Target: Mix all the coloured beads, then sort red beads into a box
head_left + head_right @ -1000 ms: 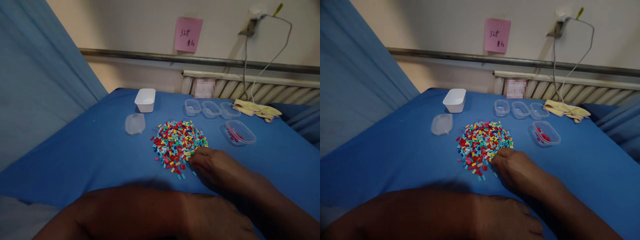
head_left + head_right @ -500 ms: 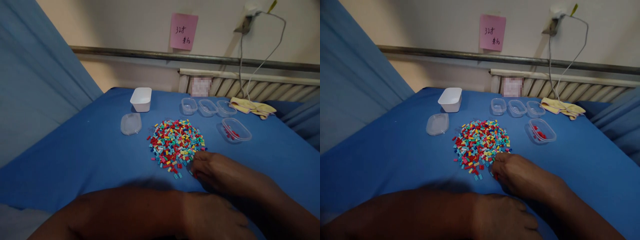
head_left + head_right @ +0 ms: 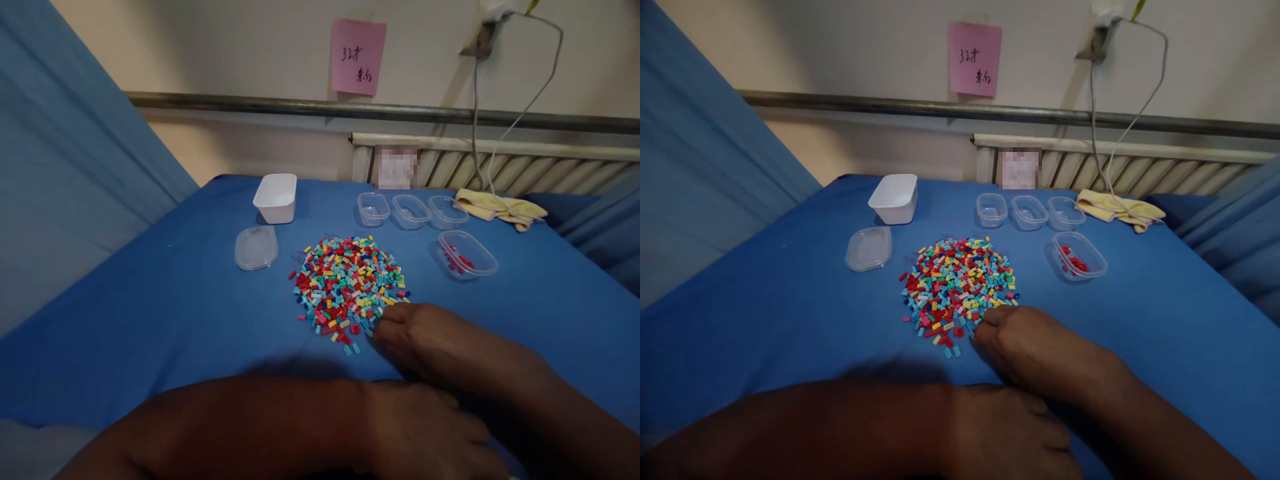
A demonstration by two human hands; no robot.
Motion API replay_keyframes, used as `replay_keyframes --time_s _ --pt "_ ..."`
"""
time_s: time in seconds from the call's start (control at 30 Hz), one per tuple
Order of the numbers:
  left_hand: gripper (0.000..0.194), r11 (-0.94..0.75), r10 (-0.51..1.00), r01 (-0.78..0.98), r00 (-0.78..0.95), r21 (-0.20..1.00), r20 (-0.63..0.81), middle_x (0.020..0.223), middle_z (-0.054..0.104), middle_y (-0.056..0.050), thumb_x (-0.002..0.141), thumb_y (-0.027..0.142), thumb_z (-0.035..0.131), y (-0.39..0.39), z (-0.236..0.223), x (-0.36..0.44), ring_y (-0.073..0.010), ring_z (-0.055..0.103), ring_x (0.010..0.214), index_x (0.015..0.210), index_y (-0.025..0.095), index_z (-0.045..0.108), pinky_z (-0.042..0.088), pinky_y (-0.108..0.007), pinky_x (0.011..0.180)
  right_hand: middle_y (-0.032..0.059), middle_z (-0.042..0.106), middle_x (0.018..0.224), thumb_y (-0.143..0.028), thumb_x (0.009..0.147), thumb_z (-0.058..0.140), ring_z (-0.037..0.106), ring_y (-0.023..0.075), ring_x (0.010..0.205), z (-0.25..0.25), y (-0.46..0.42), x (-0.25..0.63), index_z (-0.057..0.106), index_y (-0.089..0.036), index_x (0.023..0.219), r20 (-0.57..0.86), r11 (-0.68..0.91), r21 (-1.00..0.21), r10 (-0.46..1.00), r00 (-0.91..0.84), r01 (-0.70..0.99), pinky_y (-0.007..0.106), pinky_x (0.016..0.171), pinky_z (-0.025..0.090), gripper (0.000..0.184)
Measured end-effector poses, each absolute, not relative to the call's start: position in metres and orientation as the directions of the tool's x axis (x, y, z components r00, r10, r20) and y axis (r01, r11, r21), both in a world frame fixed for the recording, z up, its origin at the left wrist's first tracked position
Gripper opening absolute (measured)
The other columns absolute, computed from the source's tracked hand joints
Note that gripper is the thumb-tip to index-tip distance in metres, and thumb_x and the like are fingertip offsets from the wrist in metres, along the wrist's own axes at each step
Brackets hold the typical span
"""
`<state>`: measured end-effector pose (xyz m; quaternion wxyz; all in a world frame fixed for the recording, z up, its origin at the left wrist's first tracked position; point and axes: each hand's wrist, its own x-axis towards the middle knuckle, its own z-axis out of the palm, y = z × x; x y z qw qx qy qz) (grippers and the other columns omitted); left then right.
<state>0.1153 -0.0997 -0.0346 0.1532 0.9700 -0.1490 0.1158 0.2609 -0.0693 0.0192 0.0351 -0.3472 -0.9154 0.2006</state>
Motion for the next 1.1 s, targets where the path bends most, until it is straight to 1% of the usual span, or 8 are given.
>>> replay_keyframes --time_s 0.27,0.5,0.63,0.73,0.83,0.93,1.0,1.1 --pt "0.019 -0.897 -0.274 -0.332 0.936 0.292 0.221 0.123 0.074 -0.002 0.101 0.031 0.064 -0.098 -0.032 0.114 -0.0200 0.070 0.107 0.114 0.020 0.074 0.059 -0.037 0.079 0.0014 0.068 0.086 -0.012 0.104 0.053 0.052 0.0145 0.067 0.019 -0.067 0.255 0.064 -0.020 0.094 -0.027 0.722 -0.211 0.669 -0.742 0.659 0.032 0.062 0.031 0.017" --pt "0.017 -0.912 -0.219 -0.276 0.954 0.304 0.206 0.097 0.072 -0.002 0.105 0.029 0.057 -0.096 -0.028 0.112 -0.0193 0.069 0.094 0.109 0.018 0.070 0.056 -0.035 0.079 0.0029 0.071 0.090 -0.002 0.097 0.056 0.057 0.0164 0.070 0.029 -0.070 0.254 0.068 -0.020 0.094 -0.047 0.723 -0.194 0.669 -0.742 0.664 0.033 0.061 0.032 0.021" --pt "0.018 -0.907 -0.226 -0.293 0.944 0.301 0.239 0.096 0.069 -0.002 0.108 0.030 0.054 -0.093 -0.036 0.107 -0.0181 0.068 0.093 0.109 0.017 0.067 0.055 -0.034 0.080 0.0025 0.069 0.085 -0.004 0.097 0.056 0.054 0.0157 0.066 0.027 -0.068 0.250 0.069 -0.019 0.093 -0.021 0.737 -0.171 0.661 -0.750 0.654 0.033 0.060 0.032 0.020" --pt "0.021 -0.906 -0.216 -0.300 0.935 0.299 0.283 0.100 0.067 -0.002 0.111 0.030 0.052 -0.091 -0.046 0.103 -0.0161 0.067 0.091 0.112 0.015 0.066 0.054 -0.032 0.081 0.0023 0.070 0.088 -0.009 0.098 0.057 0.055 0.0151 0.069 0.027 -0.057 0.264 0.067 -0.019 0.093 0.048 0.710 -0.222 0.693 -0.719 0.669 0.031 0.061 0.035 0.016" --pt "0.025 -0.921 -0.204 -0.295 0.922 0.255 0.329 0.101 0.065 -0.003 0.114 0.028 0.047 -0.090 -0.050 0.099 -0.0158 0.063 0.088 0.116 0.013 0.067 0.053 -0.033 0.079 0.0037 0.072 0.092 -0.012 0.099 0.056 0.060 0.0157 0.074 0.030 -0.035 0.303 0.068 -0.021 0.094 0.194 0.611 -0.270 0.791 -0.580 0.744 0.029 0.067 0.042 0.016" --pt "0.024 -0.928 -0.235 -0.310 0.918 0.207 0.321 0.102 0.067 -0.004 0.115 0.025 0.048 -0.087 -0.040 0.097 -0.0152 0.063 0.088 0.114 0.015 0.070 0.054 -0.031 0.080 0.0072 0.077 0.099 -0.019 0.099 0.058 0.069 0.0204 0.085 0.026 -0.012 0.357 0.073 -0.021 0.105 0.411 0.428 -0.207 0.854 -0.319 0.880 0.031 0.074 0.048 0.017" --pt "0.019 -0.927 -0.259 -0.321 0.922 0.192 0.288 0.106 0.069 -0.005 0.113 0.023 0.053 -0.084 -0.030 0.096 -0.0143 0.065 0.091 0.108 0.018 0.071 0.054 -0.029 0.083 0.0080 0.079 0.099 -0.024 0.100 0.059 0.072 0.0228 0.086 0.018 0.000 0.389 0.075 -0.021 0.105 0.456 0.293 -0.179 0.871 -0.185 0.939 0.032 0.075 0.050 0.017" --pt "0.012 -0.927 -0.245 -0.304 0.934 0.221 0.260 0.106 0.069 -0.004 0.112 0.022 0.058 -0.082 -0.023 0.097 -0.0141 0.065 0.092 0.109 0.018 0.069 0.054 -0.029 0.085 0.0107 0.082 0.109 -0.029 0.102 0.061 0.076 0.0268 0.093 0.005 0.007 0.414 0.078 -0.021 0.115 0.478 0.207 -0.168 0.872 -0.104 0.964 0.036 0.079 0.055 0.024"
